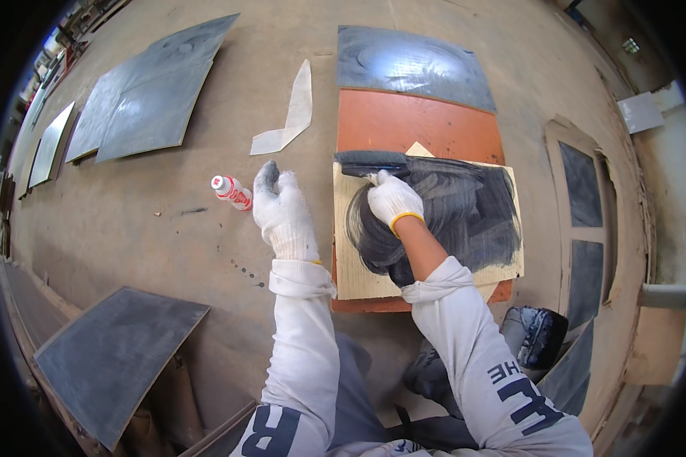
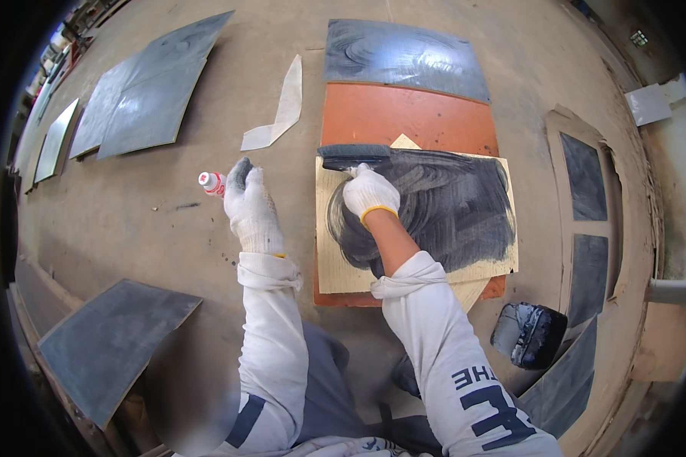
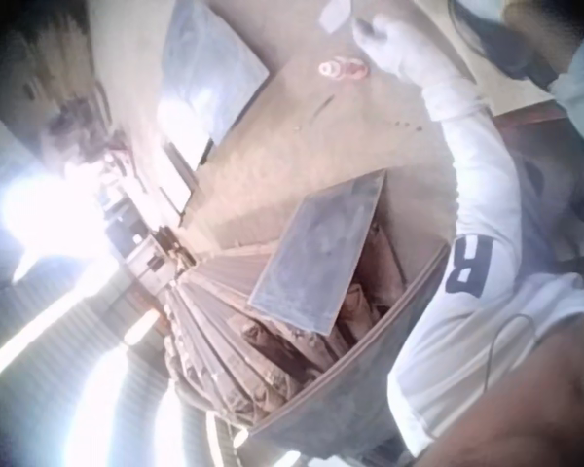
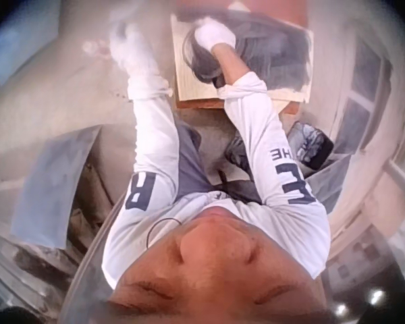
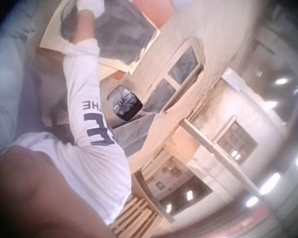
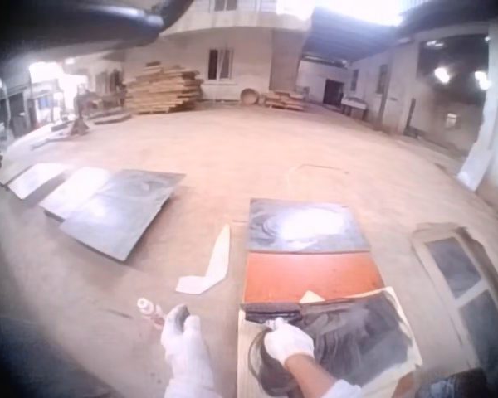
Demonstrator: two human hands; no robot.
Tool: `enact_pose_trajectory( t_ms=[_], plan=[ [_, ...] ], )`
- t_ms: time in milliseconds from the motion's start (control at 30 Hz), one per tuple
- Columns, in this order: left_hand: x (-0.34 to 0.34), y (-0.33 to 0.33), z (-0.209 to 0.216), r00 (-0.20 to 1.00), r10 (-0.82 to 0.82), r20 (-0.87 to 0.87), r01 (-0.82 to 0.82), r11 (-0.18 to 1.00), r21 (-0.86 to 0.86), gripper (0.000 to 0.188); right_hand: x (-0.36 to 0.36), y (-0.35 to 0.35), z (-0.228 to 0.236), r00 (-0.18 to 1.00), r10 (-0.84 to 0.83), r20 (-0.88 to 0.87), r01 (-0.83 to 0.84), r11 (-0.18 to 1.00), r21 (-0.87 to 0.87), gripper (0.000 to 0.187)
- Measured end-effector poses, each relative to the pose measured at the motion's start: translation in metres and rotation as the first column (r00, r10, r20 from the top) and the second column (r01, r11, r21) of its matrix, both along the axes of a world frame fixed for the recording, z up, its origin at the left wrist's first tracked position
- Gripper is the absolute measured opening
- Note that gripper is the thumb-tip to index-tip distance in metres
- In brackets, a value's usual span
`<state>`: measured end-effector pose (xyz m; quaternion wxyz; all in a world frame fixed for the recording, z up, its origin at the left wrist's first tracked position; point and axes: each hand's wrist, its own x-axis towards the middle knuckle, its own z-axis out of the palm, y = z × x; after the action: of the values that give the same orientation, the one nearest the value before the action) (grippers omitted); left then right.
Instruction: The person sits on the floor and applies a dark finish to rectangular wood pieces using a brush. They repeatedly dip the brush into a container, spread the finish evenly across each piece, and set finished pieces aside on the floor.
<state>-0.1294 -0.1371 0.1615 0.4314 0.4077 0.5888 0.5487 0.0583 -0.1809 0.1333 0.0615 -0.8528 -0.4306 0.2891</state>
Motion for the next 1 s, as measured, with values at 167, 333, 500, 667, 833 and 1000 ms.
enact_pose_trajectory(
  t_ms=[167,333,500,667,833,1000],
  plan=[
    [0.010,0.002,-0.016,0.998,-0.027,0.059,0.026,1.000,0.006,0.041,-0.013,-0.004,0.000,0.992,0.125,0.005,-0.123,0.987,-0.100,0.047],
    [-0.016,0.012,-0.020,0.999,-0.030,-0.012,0.030,0.999,0.038,0.043,0.087,-0.052,0.017,0.989,0.109,0.099,-0.097,0.987,-0.127,0.056],
    [-0.017,0.011,-0.033,0.998,-0.061,-0.007,0.062,0.998,0.027,0.044,0.252,-0.124,-0.002,0.973,0.002,0.229,0.016,0.997,-0.076,0.047],
    [-0.013,0.006,-0.029,0.993,-0.095,-0.072,0.096,0.995,0.008,0.044,0.318,-0.152,-0.008,0.986,-0.110,0.125,0.118,0.991,-0.057,0.065],
    [0.004,0.002,-0.033,0.986,-0.128,-0.108,0.128,0.992,-0.004,0.045,0.340,-0.159,-0.011,0.990,-0.141,0.006,0.141,0.990,0.022,0.069],
    [0.013,-0.005,-0.031,0.979,-0.158,-0.126,0.159,0.987,-0.002,0.045,0.352,-0.175,-0.009,0.980,-0.189,-0.058,0.192,0.980,0.049,0.070]
  ],
)
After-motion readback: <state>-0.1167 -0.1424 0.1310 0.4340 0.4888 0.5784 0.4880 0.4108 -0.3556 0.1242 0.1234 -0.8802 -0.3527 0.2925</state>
